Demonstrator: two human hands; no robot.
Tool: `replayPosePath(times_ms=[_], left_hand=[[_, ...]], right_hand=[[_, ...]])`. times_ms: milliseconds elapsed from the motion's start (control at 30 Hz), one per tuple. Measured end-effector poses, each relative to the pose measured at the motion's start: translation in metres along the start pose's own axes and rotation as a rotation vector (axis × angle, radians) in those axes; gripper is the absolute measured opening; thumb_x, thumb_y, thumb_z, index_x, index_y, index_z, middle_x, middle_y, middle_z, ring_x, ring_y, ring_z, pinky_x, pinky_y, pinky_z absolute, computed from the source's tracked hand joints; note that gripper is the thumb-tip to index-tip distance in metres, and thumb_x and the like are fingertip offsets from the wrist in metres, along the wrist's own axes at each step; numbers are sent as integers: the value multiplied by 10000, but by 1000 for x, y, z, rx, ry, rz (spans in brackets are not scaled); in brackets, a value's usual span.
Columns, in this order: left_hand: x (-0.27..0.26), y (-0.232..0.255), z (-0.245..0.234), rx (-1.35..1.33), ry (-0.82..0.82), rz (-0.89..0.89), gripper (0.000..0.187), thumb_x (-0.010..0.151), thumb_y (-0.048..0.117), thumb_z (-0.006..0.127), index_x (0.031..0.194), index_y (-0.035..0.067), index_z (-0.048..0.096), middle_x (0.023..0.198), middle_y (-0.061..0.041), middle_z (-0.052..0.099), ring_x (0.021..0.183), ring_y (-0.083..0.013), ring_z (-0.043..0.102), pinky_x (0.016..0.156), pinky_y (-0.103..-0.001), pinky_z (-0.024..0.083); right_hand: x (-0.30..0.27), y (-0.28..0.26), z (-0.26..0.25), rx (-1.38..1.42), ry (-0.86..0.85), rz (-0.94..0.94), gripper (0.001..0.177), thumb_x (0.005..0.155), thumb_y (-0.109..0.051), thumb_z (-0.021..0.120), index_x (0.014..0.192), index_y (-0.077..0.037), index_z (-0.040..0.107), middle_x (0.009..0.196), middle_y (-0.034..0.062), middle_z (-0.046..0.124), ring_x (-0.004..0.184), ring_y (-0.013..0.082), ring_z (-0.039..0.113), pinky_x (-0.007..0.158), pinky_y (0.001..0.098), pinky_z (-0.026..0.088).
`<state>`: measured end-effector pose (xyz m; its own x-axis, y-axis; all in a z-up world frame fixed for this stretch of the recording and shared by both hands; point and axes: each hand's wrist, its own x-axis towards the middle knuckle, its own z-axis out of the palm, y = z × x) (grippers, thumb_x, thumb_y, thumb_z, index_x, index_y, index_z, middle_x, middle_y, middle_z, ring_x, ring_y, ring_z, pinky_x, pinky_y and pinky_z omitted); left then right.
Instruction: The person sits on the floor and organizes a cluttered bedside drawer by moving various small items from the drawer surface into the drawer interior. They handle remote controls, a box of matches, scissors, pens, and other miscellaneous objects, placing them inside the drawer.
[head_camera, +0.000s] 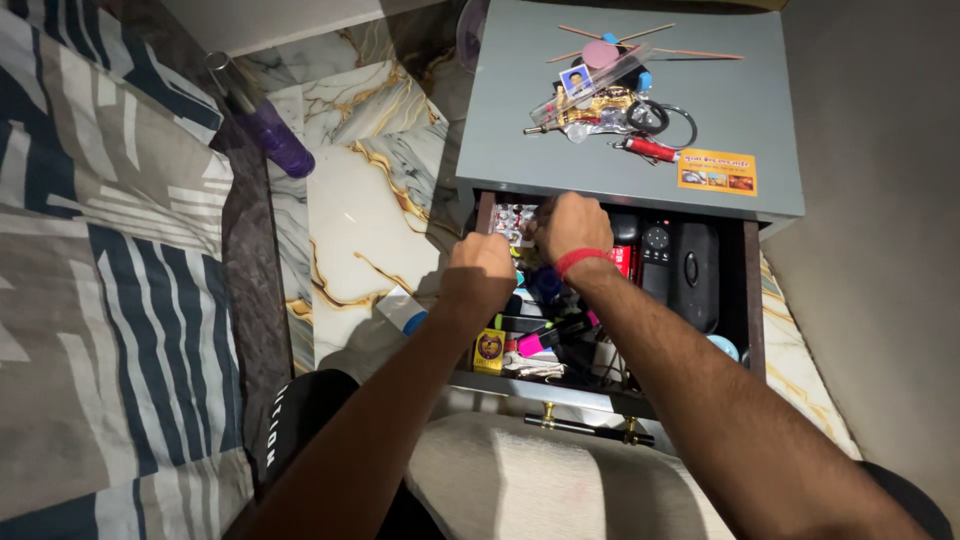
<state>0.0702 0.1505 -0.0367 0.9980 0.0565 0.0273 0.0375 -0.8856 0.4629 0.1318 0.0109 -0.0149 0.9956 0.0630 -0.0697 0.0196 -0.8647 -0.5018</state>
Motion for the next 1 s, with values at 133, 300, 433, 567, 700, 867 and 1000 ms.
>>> replayPosePath(times_ms=[133, 300, 433, 567, 700, 867, 1000], left_hand=[[-1, 0, 0, 4, 18, 5, 155, 834, 57, 585, 812, -19, 719, 890, -296, 705, 890, -493, 696, 805, -539, 579], [-2, 3, -7, -9, -28, -38, 160, 837, 108, 633, 835, -17, 733, 900, -288, 710, 907, -481, 697, 803, -529, 583], [2, 10, -28, -99, 63, 49, 202, 826, 208, 705, 881, 24, 766, 870, -265, 716, 862, -468, 692, 798, -528, 564], [32, 25, -48, -154, 224, 213, 190, 867, 244, 706, 928, 83, 787, 867, -220, 727, 815, -427, 710, 799, -504, 574], [83, 43, -56, -152, 247, 281, 142, 845, 205, 696, 879, 115, 800, 869, -183, 746, 827, -409, 713, 770, -489, 580], [160, 55, -58, -323, 338, 46, 158, 836, 188, 670, 866, 161, 822, 882, -142, 771, 834, -358, 741, 775, -443, 595], [202, 58, -60, -284, 179, -45, 199, 800, 268, 728, 951, 166, 808, 902, -113, 783, 902, -302, 752, 826, -421, 588]], right_hand=[[-4, 8, 7, -33, -37, -82, 266, 808, -354, 801, 1033, -214, 815, 953, 199, 748, 915, 405, 717, 849, 485, 579], [-4, 11, 6, -92, -107, -106, 323, 780, -319, 772, 1075, -193, 807, 945, 206, 736, 906, 411, 710, 841, 494, 575], [-7, 18, -18, -25, -52, -306, 297, 815, -291, 755, 1056, -127, 809, 922, 202, 757, 868, 396, 721, 815, 482, 578], [-3, 27, -62, 176, -162, -297, 256, 834, -282, 690, 1007, -142, 815, 824, 131, 808, 765, 253, 810, 772, 378, 616], [17, 33, -100, 31, 101, -230, 283, 880, -315, 739, 1064, -109, 802, 871, 159, 772, 776, 288, 758, 747, 399, 582], [52, 38, -131, -49, 191, -260, 306, 858, -287, 741, 1123, -144, 799, 874, 159, 770, 785, 305, 746, 750, 405, 569], [82, 41, -142, -9, 233, -141, 305, 879, -298, 740, 1128, -133, 803, 897, 148, 779, 807, 278, 755, 788, 388, 579]])
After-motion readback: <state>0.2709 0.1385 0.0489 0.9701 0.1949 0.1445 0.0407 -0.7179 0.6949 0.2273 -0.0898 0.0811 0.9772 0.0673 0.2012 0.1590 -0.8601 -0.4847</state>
